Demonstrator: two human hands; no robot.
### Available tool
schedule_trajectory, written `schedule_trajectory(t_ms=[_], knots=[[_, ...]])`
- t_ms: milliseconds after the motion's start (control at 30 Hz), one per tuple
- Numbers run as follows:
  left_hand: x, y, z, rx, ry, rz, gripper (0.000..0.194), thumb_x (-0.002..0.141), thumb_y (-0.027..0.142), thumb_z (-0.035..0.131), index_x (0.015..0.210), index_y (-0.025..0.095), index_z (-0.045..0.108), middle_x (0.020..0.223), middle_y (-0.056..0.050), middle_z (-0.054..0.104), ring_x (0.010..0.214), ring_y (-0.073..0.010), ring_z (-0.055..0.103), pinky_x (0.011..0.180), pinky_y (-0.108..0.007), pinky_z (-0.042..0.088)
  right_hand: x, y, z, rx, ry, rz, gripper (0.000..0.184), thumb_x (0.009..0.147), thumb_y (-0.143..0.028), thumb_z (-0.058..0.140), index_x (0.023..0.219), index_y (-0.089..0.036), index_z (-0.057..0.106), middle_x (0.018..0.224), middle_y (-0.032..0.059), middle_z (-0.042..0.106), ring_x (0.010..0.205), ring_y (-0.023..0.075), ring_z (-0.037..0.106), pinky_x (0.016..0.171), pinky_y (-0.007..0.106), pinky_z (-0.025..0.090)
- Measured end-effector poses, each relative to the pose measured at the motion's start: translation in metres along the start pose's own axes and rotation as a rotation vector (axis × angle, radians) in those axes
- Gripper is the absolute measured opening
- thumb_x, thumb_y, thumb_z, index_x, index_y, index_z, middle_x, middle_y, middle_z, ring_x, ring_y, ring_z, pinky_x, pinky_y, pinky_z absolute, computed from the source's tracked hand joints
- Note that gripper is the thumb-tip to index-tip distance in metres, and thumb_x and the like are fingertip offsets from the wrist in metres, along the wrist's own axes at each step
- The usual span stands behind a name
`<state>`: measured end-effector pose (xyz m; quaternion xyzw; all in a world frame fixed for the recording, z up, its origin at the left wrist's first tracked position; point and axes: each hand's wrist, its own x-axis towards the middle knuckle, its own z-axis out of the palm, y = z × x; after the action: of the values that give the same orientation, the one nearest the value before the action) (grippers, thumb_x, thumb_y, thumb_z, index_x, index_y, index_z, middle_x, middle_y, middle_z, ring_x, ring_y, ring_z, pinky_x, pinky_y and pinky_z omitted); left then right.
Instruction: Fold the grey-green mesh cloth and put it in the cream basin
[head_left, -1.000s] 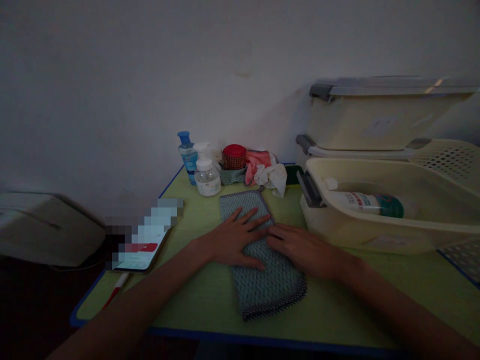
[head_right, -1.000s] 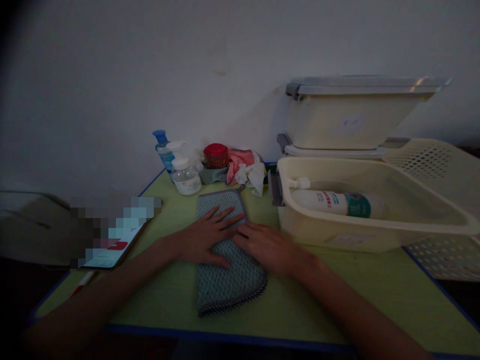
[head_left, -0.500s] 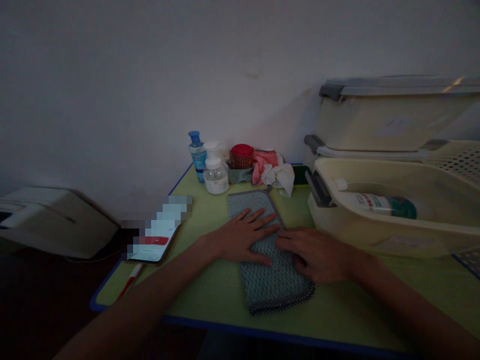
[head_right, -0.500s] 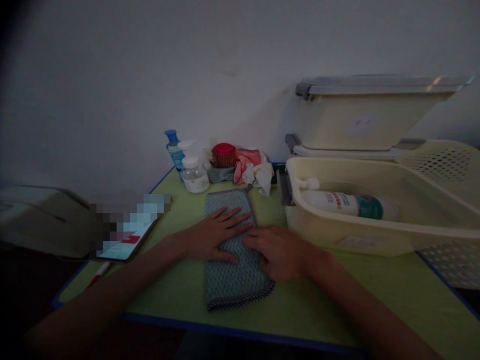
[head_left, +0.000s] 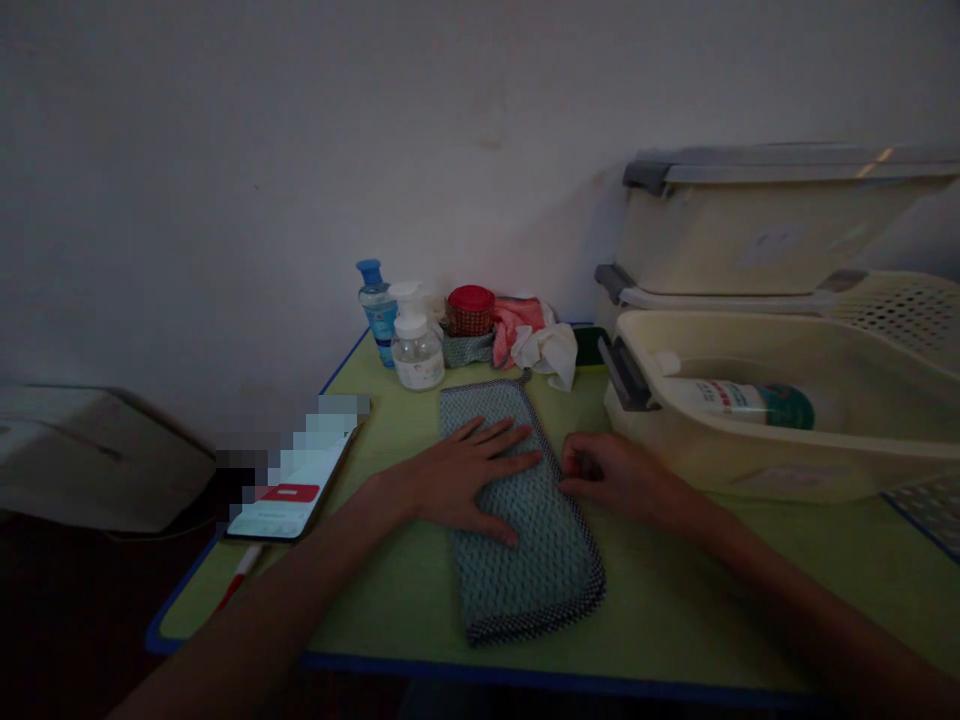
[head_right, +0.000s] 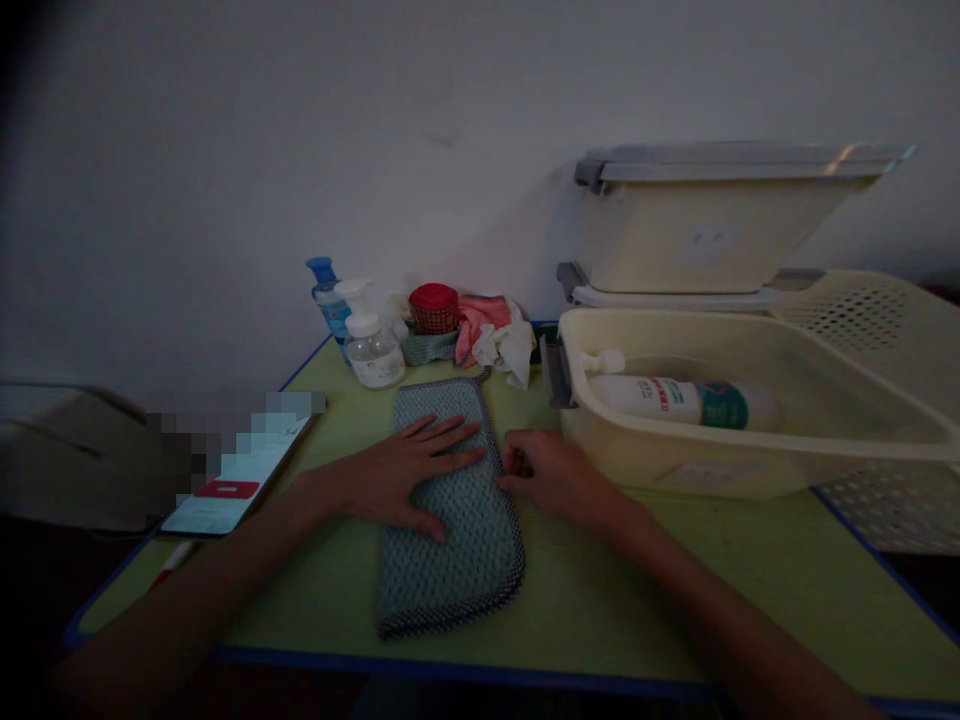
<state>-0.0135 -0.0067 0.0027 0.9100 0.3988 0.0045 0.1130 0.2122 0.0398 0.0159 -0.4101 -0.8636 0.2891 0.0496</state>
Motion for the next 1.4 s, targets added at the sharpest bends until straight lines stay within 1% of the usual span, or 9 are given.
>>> schedule_trajectory(t_ms=[133, 267, 400, 567, 667, 767, 867, 1033, 1400], knots=[[0.001, 0.014, -0.004, 0.007, 0.096, -0.026, 0.074, 0.083, 0.064, 0.038, 0.138, 0.015, 0.034, 0.149, -0.015, 0.024, 0.139, -0.0253, 0.020, 0.114, -0.044, 0.013, 0.000, 0.001, 0.001, 0.012, -0.012, 0.017, 0.012, 0.072, -0.018, 0.059, 0.065, -0.017, 0.049, 0.058, -0.0028, 0.051, 0.056, 0.0102, 0.047, 0.053, 0.022, 0.031], [0.004, 0.032, 0.004, -0.028, 0.122, 0.022, 0.069, 0.090, 0.057, 0.028, 0.140, 0.010, 0.028, 0.148, -0.015, 0.027, 0.139, -0.0203, 0.023, 0.114, -0.035, 0.019, 0.000, 0.002, 0.001, 0.053, -0.015, -0.014, 0.013, 0.072, -0.017, 0.058, 0.064, -0.017, 0.048, 0.054, -0.0045, 0.047, 0.053, 0.0089, 0.045, 0.051, 0.021, 0.030], [0.003, 0.038, 0.014, -0.026, 0.076, 0.069, 0.076, 0.087, 0.062, 0.029, 0.144, 0.012, 0.017, 0.151, -0.015, 0.016, 0.141, -0.0223, 0.011, 0.115, -0.039, 0.013, 0.000, 0.005, 0.000, 0.070, -0.037, -0.029, 0.010, 0.072, -0.015, 0.058, 0.066, -0.016, 0.049, 0.057, -0.0040, 0.049, 0.055, 0.0091, 0.046, 0.052, 0.021, 0.031], [0.001, 0.033, 0.015, -0.033, 0.059, 0.066, 0.082, 0.082, 0.068, 0.034, 0.145, 0.018, 0.019, 0.152, -0.013, 0.012, 0.141, -0.0282, 0.008, 0.114, -0.045, 0.010, -0.003, 0.001, -0.002, 0.024, -0.033, -0.048, 0.013, 0.074, -0.013, 0.057, 0.066, -0.016, 0.047, 0.060, -0.0029, 0.049, 0.057, 0.0098, 0.046, 0.054, 0.022, 0.031], [0.002, 0.033, 0.014, -0.038, 0.054, 0.071, 0.085, 0.079, 0.071, 0.037, 0.144, 0.020, 0.021, 0.152, -0.013, 0.015, 0.141, -0.0301, 0.008, 0.114, -0.047, 0.008, -0.012, -0.013, -0.007, -0.043, 0.006, -0.260, 0.013, 0.075, -0.008, 0.054, 0.067, -0.016, 0.048, 0.068, -0.0004, 0.053, 0.065, 0.0107, 0.048, 0.059, 0.022, 0.033], [0.002, 0.034, 0.015, -0.055, 0.056, 0.074, 0.089, 0.073, 0.074, 0.044, 0.142, 0.021, 0.025, 0.152, -0.012, 0.014, 0.141, -0.0312, 0.007, 0.113, -0.049, 0.007, -0.023, -0.030, -0.008, -0.055, -0.150, -0.519, 0.008, 0.078, -0.014, 0.058, 0.072, -0.016, 0.054, 0.076, 0.0003, 0.057, 0.074, 0.0119, 0.053, 0.066, 0.022, 0.037], [0.002, 0.034, 0.017, -0.070, 0.074, 0.068, 0.099, 0.068, 0.075, 0.047, 0.143, 0.017, 0.021, 0.153, -0.013, 0.012, 0.141, -0.0314, 0.006, 0.113, -0.050, 0.006, -0.029, -0.038, -0.002, -0.105, -0.342, -0.616, 0.010, 0.077, -0.025, 0.063, 0.079, -0.016, 0.059, 0.081, 0.0005, 0.061, 0.079, 0.0135, 0.056, 0.067, 0.022, 0.038], [0.001, 0.033, 0.018, -0.085, 0.088, 0.077, 0.100, 0.069, 0.074, 0.049, 0.144, 0.015, 0.019, 0.152, -0.013, 0.014, 0.141, -0.0315, 0.005, 0.113, -0.050, 0.004, -0.028, -0.037, 0.009, -0.174, -0.440, -0.600, 0.013, 0.072, -0.021, 0.063, 0.085, -0.017, 0.062, 0.082, 0.0010, 0.060, 0.079, 0.0142, 0.055, 0.065, 0.022, 0.038], [0.002, 0.034, 0.015, -0.123, 0.069, 0.066, 0.097, 0.069, 0.072, 0.050, 0.143, 0.015, 0.022, 0.152, -0.012, 0.014, 0.141, -0.0312, 0.006, 0.113, -0.050, 0.001, -0.027, -0.041, 0.006, -0.131, -0.523, -0.585, 0.016, 0.065, -0.009, 0.055, 0.076, -0.015, 0.064, 0.073, 0.0000, 0.062, 0.067, 0.0111, 0.051, 0.064, 0.021, 0.038]])
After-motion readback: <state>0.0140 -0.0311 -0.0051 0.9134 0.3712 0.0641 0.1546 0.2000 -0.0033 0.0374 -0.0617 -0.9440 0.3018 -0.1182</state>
